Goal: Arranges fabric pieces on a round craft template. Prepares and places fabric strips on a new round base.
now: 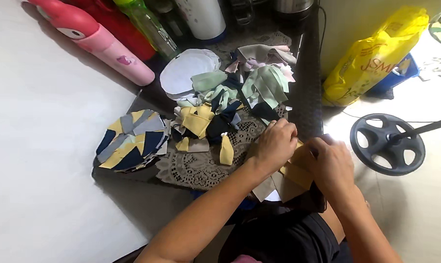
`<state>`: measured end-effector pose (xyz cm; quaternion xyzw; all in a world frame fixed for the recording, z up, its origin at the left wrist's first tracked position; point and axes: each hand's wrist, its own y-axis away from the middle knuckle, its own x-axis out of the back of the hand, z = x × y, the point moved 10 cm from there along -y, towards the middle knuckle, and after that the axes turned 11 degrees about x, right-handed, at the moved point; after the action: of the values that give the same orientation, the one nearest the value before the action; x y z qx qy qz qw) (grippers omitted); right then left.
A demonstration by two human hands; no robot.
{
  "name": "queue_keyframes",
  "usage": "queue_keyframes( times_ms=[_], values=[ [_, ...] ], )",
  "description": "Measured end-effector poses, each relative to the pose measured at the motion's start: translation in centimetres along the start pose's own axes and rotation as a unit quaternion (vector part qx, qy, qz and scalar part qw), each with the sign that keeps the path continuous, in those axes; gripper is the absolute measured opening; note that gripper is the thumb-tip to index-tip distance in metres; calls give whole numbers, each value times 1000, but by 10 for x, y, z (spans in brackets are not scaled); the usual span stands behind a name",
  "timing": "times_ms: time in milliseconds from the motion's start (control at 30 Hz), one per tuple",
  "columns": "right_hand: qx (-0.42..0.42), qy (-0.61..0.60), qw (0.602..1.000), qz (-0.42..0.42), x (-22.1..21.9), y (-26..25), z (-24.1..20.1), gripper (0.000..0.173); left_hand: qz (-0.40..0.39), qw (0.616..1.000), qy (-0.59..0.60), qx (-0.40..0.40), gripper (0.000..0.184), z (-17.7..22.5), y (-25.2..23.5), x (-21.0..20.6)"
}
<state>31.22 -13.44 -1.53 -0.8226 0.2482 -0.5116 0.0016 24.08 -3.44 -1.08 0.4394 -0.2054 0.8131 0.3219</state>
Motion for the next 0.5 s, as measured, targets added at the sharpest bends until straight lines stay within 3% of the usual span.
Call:
queue_keyframes(
  times_ms=[67, 133, 267, 500],
  values=[
    [-2, 2, 1000, -3, -4, 1, 3, 11, 25, 998, 12, -57, 10, 3, 5, 6],
    [-4, 0, 1000, 0, -4, 2, 4, 11, -5, 996, 4, -86, 15, 2, 9, 6],
    [-8, -6, 1000, -1, -4, 2, 5, 11, -131, 990, -52, -24, 36, -15, 15, -6],
    [-24, -5, 998, -59, -6, 4, 5, 22, -172, 984, -52, 16, 48, -30, 19, -13]
  ],
)
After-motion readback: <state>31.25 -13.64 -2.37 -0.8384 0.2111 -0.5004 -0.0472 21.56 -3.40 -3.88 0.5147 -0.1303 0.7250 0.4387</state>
